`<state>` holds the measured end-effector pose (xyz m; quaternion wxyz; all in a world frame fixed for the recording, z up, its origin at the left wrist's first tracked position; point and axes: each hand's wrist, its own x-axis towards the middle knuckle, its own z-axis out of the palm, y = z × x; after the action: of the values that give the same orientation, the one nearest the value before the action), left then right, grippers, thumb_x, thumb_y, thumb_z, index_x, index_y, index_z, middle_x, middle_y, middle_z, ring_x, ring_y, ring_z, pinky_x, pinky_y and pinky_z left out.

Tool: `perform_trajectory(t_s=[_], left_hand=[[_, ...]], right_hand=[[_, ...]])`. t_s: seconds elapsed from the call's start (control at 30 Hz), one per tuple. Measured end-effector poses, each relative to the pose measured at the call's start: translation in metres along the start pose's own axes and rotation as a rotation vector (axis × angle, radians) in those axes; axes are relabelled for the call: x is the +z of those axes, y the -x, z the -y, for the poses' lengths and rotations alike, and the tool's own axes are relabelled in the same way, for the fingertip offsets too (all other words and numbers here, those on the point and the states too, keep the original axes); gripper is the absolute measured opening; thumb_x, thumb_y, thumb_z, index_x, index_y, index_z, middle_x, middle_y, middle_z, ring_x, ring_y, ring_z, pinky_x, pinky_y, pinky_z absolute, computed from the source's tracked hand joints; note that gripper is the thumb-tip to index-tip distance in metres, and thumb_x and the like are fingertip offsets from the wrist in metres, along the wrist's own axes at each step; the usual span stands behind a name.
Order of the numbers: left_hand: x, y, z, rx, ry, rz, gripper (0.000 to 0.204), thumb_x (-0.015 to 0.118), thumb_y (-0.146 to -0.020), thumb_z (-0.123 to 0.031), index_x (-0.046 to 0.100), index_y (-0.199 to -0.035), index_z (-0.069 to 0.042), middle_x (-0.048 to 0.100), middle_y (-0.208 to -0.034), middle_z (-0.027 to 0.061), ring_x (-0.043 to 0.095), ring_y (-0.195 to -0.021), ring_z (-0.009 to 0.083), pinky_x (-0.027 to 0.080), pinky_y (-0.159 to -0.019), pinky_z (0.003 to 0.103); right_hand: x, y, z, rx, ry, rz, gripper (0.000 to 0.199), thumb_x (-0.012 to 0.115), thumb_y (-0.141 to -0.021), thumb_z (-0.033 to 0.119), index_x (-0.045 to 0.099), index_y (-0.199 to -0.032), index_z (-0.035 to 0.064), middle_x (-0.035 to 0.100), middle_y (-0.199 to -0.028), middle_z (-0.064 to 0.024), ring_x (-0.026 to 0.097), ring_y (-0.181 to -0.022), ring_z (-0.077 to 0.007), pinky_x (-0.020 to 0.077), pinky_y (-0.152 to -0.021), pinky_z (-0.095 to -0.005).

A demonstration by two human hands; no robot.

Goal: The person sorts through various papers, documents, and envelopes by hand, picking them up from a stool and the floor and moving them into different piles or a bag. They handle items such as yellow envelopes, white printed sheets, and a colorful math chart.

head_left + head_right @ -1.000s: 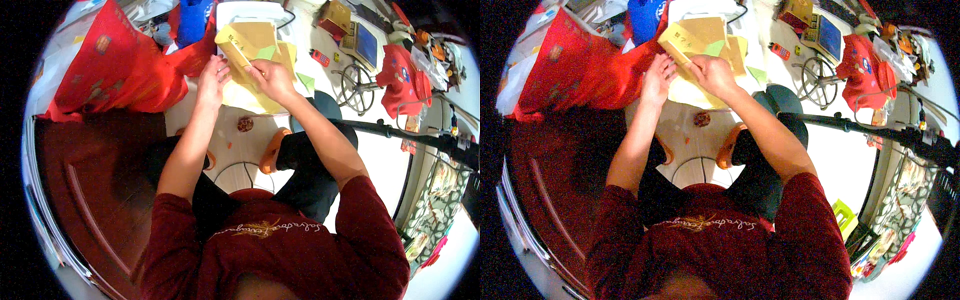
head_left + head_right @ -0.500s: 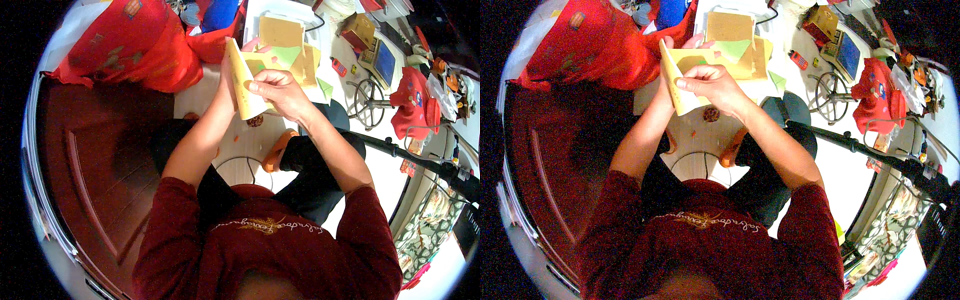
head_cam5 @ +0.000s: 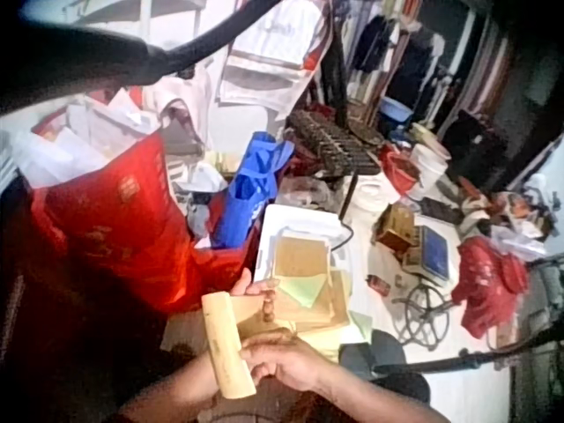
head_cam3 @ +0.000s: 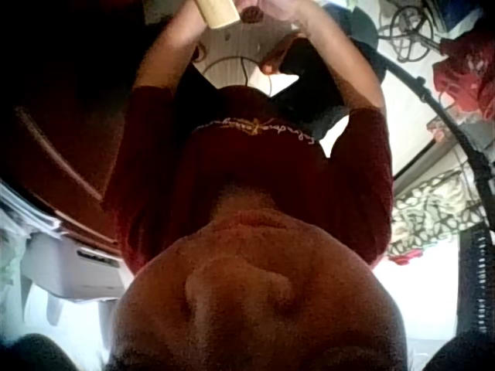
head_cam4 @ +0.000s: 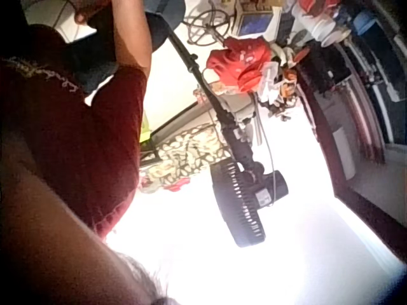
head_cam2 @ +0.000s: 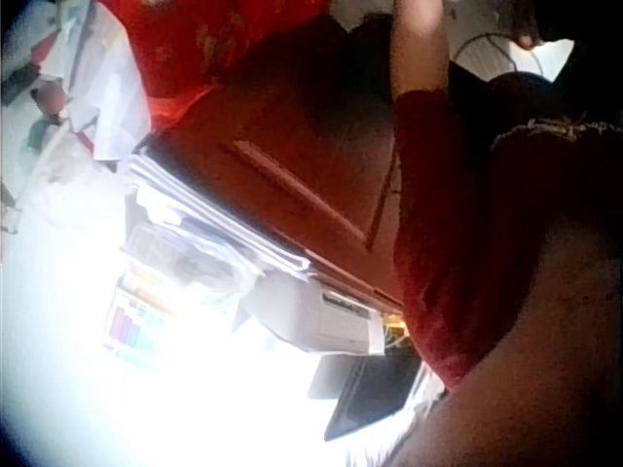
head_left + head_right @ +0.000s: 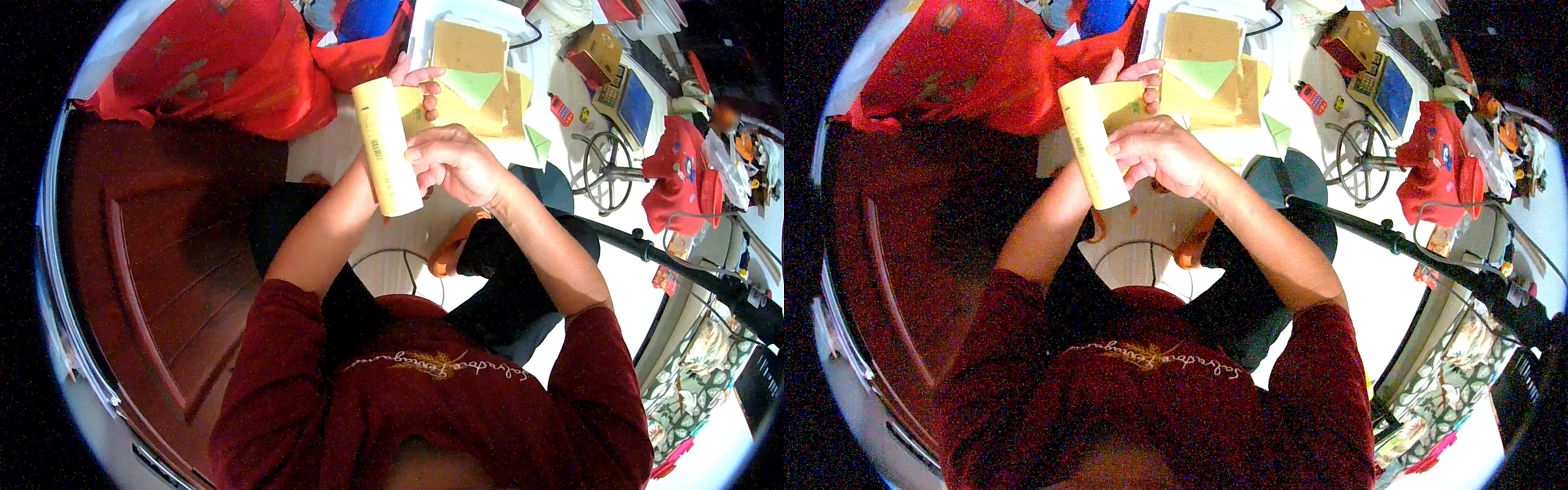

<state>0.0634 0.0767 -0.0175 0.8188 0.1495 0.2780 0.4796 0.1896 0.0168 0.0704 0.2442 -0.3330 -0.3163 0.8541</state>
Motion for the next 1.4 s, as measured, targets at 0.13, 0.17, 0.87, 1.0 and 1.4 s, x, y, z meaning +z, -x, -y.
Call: perform_trajectory(t_s=[0.13,0.17,0.87,1.0,1.4], left_hand=[[0.000,0.004,-0.004,-0.035,-0.026,0.040,0.066,0.035,-0.087,-0.056,0.046,-0.119,0.001,0.049,-0.083,0.0038,0.047,-0.066,0.0129,0.043,-0.063,0.027],[-0.003,0.004,-0.007,-0.065,-0.022,0.070,0.065,0.033,-0.088,-0.055,0.045,-0.120,0.000,0.050,-0.086,0.0038,0.047,-0.069,0.0140,0.043,-0.066,0.027],[-0.022,-0.007,-0.022,-0.074,0.004,0.230,0.064,0.025,-0.091,-0.053,0.041,-0.123,0.000,0.049,-0.082,0.0032,0.044,-0.073,0.0149,0.038,-0.070,0.029],[-0.019,-0.001,-0.019,-0.068,0.068,0.333,0.064,0.025,-0.091,-0.052,0.040,-0.123,0.001,0.047,-0.080,0.0032,0.043,-0.072,0.0147,0.038,-0.068,0.027],[-0.033,-0.013,-0.016,-0.130,0.221,0.554,0.069,0.018,-0.089,-0.057,0.039,-0.123,-0.001,0.054,-0.079,0.0061,0.050,-0.065,0.0202,0.045,-0.067,0.034]], right_hand=[[-0.008,-0.002,-0.004,0.008,0.103,0.035,0.023,0.061,-0.077,0.017,0.061,-0.089,-0.0030,0.063,-0.075,-0.0104,0.062,-0.066,-0.0173,0.0525,-0.055,-0.0291],[-0.006,-0.002,-0.005,0.006,0.126,0.033,0.023,0.062,-0.077,0.016,0.061,-0.088,-0.0033,0.063,-0.075,-0.0106,0.062,-0.065,-0.0169,0.0524,-0.054,-0.0287],[-0.022,0.007,0.018,0.113,0.225,0.211,0.013,0.064,-0.074,0.011,0.059,-0.081,0.0021,0.061,-0.073,-0.0066,0.059,-0.060,-0.0142,0.0494,-0.054,-0.0234],[-0.017,0.009,0.016,0.107,0.311,0.244,0.015,0.064,-0.076,0.013,0.060,-0.082,0.0004,0.063,-0.074,-0.0081,0.062,-0.066,-0.0154,0.0485,-0.054,-0.0241],[-0.023,0.007,0.016,0.049,0.346,0.147,0.015,0.062,-0.077,0.009,0.059,-0.086,-0.0026,0.062,-0.071,-0.0084,0.060,-0.059,-0.0140,0.0481,-0.051,-0.0225]])
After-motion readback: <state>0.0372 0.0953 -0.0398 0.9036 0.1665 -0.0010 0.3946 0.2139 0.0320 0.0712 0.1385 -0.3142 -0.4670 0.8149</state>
